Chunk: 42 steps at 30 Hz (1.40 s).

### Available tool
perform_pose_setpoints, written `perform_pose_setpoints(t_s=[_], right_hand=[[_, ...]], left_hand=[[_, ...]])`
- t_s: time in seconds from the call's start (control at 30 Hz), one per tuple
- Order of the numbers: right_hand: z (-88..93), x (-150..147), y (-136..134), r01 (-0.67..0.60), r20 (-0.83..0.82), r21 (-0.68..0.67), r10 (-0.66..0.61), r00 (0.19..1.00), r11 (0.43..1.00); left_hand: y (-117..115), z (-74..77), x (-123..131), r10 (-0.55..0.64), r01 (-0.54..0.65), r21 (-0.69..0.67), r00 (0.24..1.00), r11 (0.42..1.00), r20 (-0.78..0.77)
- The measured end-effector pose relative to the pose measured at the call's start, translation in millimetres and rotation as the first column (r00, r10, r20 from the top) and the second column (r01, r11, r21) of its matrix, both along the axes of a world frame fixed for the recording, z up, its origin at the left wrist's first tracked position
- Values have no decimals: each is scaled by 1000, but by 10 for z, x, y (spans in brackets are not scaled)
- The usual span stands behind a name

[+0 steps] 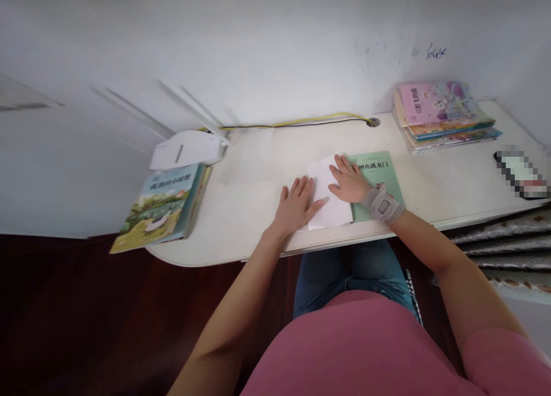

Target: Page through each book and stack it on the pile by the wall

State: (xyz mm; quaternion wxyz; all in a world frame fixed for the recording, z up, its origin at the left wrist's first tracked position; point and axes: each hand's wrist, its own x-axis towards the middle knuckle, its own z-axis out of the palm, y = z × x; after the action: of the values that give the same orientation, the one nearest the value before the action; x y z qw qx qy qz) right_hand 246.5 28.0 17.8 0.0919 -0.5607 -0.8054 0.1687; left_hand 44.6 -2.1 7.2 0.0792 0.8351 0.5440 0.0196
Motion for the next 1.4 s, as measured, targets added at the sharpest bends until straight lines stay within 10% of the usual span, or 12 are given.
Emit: perform_pose_setpoints(t_s=[0.27, 0.53, 1.1, 1.4], right_hand=[[-141, 418, 53, -19, -365, 47, 35, 930, 999], [-190, 706, -147, 91, 38, 217, -102, 994, 972], [-137, 653, -201, 20, 237, 235, -78, 968, 972], [-87, 771, 92, -170, 249, 153, 128, 960, 974]], left_hand=[[-111, 212, 189, 12, -8, 80, 999, 997, -45], [-189, 346, 1025, -213, 213, -4, 977, 977, 14], [-90, 25, 722, -251, 250, -48, 967, 967, -34], [-158, 212, 843, -190, 179, -112, 977, 977, -101]])
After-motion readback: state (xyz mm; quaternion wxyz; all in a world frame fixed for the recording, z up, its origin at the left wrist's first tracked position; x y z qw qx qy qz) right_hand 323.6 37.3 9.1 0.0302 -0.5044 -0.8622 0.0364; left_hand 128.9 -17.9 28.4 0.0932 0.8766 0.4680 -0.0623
